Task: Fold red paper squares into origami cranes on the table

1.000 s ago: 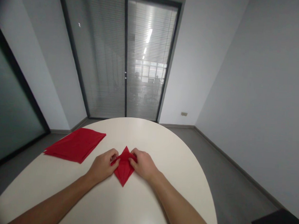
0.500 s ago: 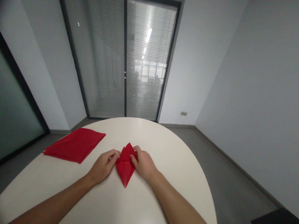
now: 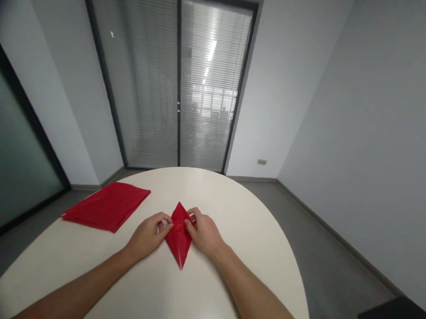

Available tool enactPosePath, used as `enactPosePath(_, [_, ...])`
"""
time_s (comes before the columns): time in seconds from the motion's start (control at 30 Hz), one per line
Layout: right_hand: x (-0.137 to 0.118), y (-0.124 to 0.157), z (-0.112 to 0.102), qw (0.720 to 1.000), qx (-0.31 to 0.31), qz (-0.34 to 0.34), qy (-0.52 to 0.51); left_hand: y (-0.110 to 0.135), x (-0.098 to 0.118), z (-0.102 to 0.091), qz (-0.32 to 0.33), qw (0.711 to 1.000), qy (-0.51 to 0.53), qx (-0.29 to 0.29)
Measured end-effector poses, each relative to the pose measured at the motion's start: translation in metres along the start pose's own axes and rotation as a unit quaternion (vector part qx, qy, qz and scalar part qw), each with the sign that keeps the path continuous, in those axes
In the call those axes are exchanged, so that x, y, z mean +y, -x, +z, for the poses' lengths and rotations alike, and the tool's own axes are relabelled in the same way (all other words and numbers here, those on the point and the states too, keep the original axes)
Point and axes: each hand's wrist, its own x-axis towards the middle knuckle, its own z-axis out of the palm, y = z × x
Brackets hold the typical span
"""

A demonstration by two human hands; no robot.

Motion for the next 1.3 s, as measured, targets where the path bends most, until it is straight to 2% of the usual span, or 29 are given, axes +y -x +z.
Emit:
enactPosePath(0.17, [-0.001, 0.000, -0.001, 1.000, 0.003, 0.018, -0.021, -0.001, 0.000, 0.000, -0.026, 0.999, -0.025, 0.002])
enactPosePath(0.4, [0.000, -0.002, -0.003, 0.996, 0.006, -0.007, -0.094, -0.001, -0.001, 0.000, -0.058, 0.996, -0.065, 0.000])
enactPosePath(0.6, [0.008, -0.004, 0.005, 0.986, -0.016, 0.037, -0.160, -0.001, -0.003, 0.001, -0.027, 0.996, -0.088, 0.003])
enactPosePath(0.97, [0.011, -0.002, 0.007, 0.996, -0.037, -0.007, -0.076, -0.001, -0.012, 0.004, 0.065, 0.995, -0.080, -0.009])
enactPosePath(1.3, [0.005, 0.001, 0.002, 0.992, -0.054, -0.110, 0.028, 0.000, -0.022, 0.009, 0.117, 0.986, -0.115, -0.012])
